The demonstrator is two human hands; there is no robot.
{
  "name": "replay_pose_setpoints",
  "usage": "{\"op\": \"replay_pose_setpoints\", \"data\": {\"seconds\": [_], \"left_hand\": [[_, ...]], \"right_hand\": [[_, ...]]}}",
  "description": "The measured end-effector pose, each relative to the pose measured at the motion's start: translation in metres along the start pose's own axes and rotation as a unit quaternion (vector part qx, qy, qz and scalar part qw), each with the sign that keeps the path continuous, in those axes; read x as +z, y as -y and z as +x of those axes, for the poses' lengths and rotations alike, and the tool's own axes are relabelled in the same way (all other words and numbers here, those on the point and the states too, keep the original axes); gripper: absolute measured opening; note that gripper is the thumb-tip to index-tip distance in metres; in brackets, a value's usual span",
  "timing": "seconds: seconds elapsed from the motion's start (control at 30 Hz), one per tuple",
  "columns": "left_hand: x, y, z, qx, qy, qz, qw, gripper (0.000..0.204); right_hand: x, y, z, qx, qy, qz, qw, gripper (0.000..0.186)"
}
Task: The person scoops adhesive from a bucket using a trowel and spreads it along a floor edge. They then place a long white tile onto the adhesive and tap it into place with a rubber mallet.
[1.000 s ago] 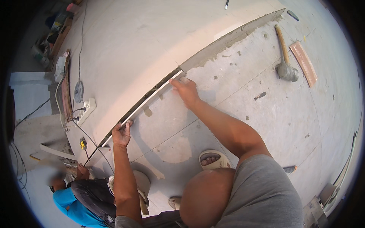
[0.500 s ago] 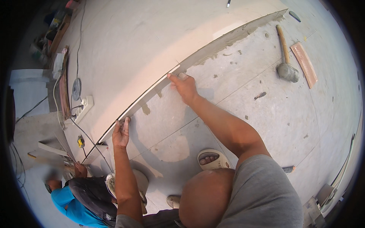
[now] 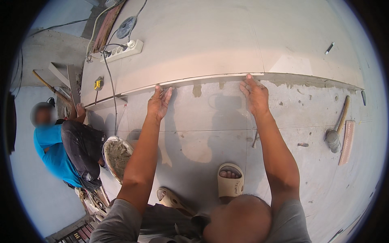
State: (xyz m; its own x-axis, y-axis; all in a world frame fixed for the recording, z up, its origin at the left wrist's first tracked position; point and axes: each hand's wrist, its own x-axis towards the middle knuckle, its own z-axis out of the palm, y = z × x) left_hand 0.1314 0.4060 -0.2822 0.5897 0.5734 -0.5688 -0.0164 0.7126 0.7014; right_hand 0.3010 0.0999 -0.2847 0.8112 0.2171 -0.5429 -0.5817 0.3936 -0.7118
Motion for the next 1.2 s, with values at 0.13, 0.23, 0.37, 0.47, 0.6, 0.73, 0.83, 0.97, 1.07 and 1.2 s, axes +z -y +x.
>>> {"op": "replay_pose_setpoints", "data": {"seconds": [0.13,0.23,0.37,0.47,0.6,0.73,0.83,0.97,1.07,1.2], "left_hand": [[-0.016,0.004,0.016,0.019,-0.032,-0.023,0.999,0.086],[-0.017,0.004,0.015,0.001,-0.021,-0.017,1.0,0.079],[-0.027,-0.001,0.021,0.014,-0.01,0.033,0.999,0.071],[-0.028,-0.008,0.023,0.001,-0.02,0.059,0.998,0.077],[-0.044,-0.023,0.026,0.009,-0.049,0.124,0.991,0.088],[-0.068,-0.046,0.035,0.063,-0.147,0.153,0.975,0.086],[-0.08,-0.061,0.036,0.11,-0.17,0.184,0.962,0.095],[-0.089,-0.076,0.039,0.13,-0.145,0.216,0.957,0.101],[-0.092,-0.075,0.039,0.137,-0.133,0.223,0.956,0.105],[-0.094,-0.077,0.037,0.144,-0.147,0.205,0.957,0.098]], "right_hand": [[0.006,0.001,0.0,0.001,0.021,-0.026,0.999,0.066],[0.006,-0.005,0.004,-0.019,0.013,-0.029,0.999,0.057],[0.014,-0.007,-0.003,-0.081,-0.057,-0.061,0.993,0.057],[0.017,-0.005,-0.008,-0.142,-0.145,-0.112,0.973,0.053],[0.0,-0.004,0.0,-0.211,-0.138,-0.173,0.952,0.045],[-0.015,-0.002,0.011,-0.249,-0.129,-0.242,0.929,0.033],[-0.016,0.002,0.006,-0.292,-0.142,-0.334,0.885,0.032],[-0.018,0.012,0.004,-0.298,-0.143,-0.41,0.85,0.035],[-0.021,0.015,0.001,-0.316,-0.143,-0.402,0.848,0.033],[-0.024,0.017,0.002,-0.323,-0.136,-0.389,0.852,0.032]]}}
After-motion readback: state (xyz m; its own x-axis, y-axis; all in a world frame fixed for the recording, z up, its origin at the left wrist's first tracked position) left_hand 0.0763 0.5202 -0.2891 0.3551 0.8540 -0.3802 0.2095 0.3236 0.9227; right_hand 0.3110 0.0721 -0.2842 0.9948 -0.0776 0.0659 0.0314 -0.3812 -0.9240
